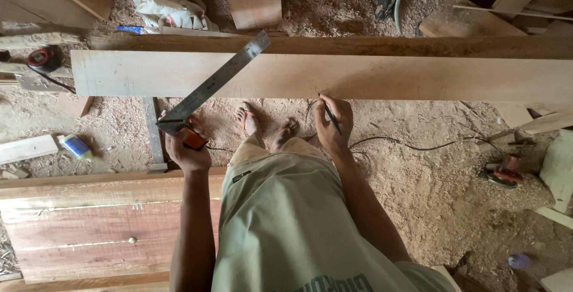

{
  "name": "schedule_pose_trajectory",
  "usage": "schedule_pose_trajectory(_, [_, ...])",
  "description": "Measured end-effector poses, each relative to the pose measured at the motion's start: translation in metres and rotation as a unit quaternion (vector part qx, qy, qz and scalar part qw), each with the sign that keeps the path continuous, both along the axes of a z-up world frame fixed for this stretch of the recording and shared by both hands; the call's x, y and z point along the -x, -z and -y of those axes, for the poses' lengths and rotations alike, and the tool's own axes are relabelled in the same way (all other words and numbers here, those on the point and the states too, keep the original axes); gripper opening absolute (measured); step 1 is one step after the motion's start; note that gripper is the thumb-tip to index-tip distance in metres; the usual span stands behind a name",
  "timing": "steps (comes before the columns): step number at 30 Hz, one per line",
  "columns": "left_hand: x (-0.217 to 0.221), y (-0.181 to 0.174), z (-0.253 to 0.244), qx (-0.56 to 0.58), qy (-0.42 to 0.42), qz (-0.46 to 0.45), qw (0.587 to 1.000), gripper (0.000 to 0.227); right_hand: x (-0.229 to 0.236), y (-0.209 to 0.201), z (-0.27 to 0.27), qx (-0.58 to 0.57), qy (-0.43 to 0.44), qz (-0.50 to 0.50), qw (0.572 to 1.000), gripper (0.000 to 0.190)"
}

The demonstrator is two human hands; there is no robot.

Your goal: The person measures and marks a wooden plank using a try square, a pencil, and a tape measure. They draw straight lines and cross marks on the plank's surface to prepare it for cutting.

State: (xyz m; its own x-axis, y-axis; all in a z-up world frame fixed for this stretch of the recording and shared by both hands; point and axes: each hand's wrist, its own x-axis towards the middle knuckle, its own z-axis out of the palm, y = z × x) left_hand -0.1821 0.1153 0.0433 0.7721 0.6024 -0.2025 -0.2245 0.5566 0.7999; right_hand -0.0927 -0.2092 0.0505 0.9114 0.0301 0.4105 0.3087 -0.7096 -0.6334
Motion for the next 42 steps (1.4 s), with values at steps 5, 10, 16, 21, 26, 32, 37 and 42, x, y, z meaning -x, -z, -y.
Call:
schedule_pose_trajectory(5, [0.000, 0.001, 0.001, 0.002, 0.002, 0.016, 1.000, 0.035, -0.005, 0.024, 0.006, 0.004, -0.020, 0.031, 0.999, 0.017])
schedule_pose_trajectory(10, [0.002, 0.004, 0.002, 0.006, -0.003, 0.011, 1.000, 0.035, -0.004, 0.040, 0.016, 0.047, -0.031, 0.024, 0.998, 0.010])
schedule_pose_trajectory(16, [0.004, 0.006, 0.003, 0.019, -0.019, -0.042, 0.999, 0.040, -0.010, 0.042, 0.020, 0.066, -0.009, -0.061, 0.996, 0.009])
schedule_pose_trajectory(21, [0.004, 0.014, 0.003, 0.016, -0.014, -0.012, 1.000, 0.034, -0.010, 0.029, 0.008, 0.060, -0.052, -0.024, 0.997, 0.011])
schedule_pose_trajectory(26, [0.006, 0.013, 0.001, 0.033, -0.017, -0.015, 0.999, 0.033, -0.005, 0.026, 0.004, 0.059, -0.061, 0.022, 0.996, 0.010])
schedule_pose_trajectory(32, [0.006, 0.007, 0.004, 0.036, -0.022, -0.029, 0.999, 0.035, -0.018, 0.039, 0.016, 0.042, -0.038, -0.049, 0.997, 0.006])
schedule_pose_trajectory(37, [0.004, 0.009, 0.006, 0.061, -0.032, -0.031, 0.997, 0.033, -0.026, 0.035, 0.018, 0.060, -0.035, 0.016, 0.997, 0.009])
schedule_pose_trajectory(42, [0.006, 0.012, 0.003, 0.056, -0.009, -0.021, 0.998, 0.027, -0.027, 0.032, 0.011, 0.057, -0.067, -0.029, 0.996, 0.005])
